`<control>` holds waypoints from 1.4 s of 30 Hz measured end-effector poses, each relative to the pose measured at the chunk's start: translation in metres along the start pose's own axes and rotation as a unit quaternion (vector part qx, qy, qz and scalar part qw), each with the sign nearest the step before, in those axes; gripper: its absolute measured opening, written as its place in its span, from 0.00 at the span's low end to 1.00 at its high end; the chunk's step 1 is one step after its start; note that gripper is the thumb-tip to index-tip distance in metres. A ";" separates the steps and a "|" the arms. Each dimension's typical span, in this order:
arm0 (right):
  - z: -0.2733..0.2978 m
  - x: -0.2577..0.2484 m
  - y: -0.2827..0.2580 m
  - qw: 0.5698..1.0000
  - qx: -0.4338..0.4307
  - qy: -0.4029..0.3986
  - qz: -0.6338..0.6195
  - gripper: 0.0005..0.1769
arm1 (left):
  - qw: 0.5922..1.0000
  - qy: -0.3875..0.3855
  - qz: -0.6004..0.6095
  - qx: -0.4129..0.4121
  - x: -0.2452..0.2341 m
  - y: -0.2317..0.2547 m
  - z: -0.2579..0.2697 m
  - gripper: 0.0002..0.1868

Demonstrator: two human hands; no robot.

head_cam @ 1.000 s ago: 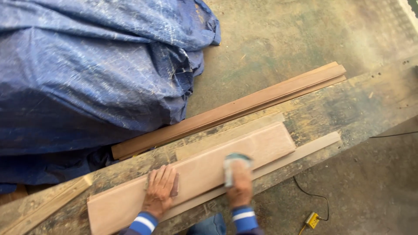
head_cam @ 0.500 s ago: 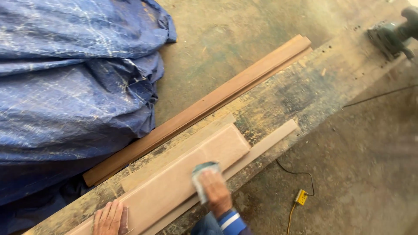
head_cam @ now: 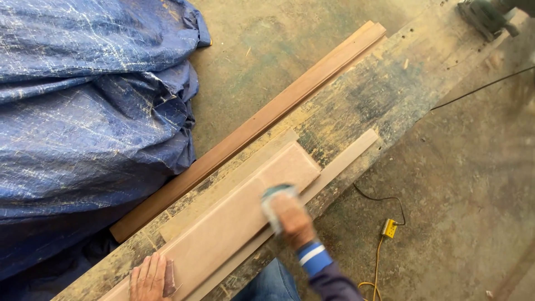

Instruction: The person is sanding a wooden board using both an orbital sander and manual sandpaper.

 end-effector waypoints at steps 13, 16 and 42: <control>0.010 0.006 -0.096 0.998 0.063 0.013 0.007 0.22 | 0.987 -0.004 0.148 -0.071 -0.043 0.019 -0.020 0.44; 0.006 -0.004 -0.001 0.997 0.055 -0.005 0.046 0.19 | 0.984 -0.016 0.157 -0.080 -0.047 0.023 -0.024 0.46; -0.027 0.052 -0.153 0.987 -0.013 -0.121 -0.105 0.44 | 0.987 -0.034 0.132 -0.091 -0.031 0.018 -0.020 0.47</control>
Point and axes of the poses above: each hand's wrist, its own z-axis away from the middle knuckle, its own x-axis out of the palm, y = z × x, the point moved 5 cm from there along -z, towards the middle knuckle, and after that the axes turned 5 degrees about z, right-handed, at the moved point
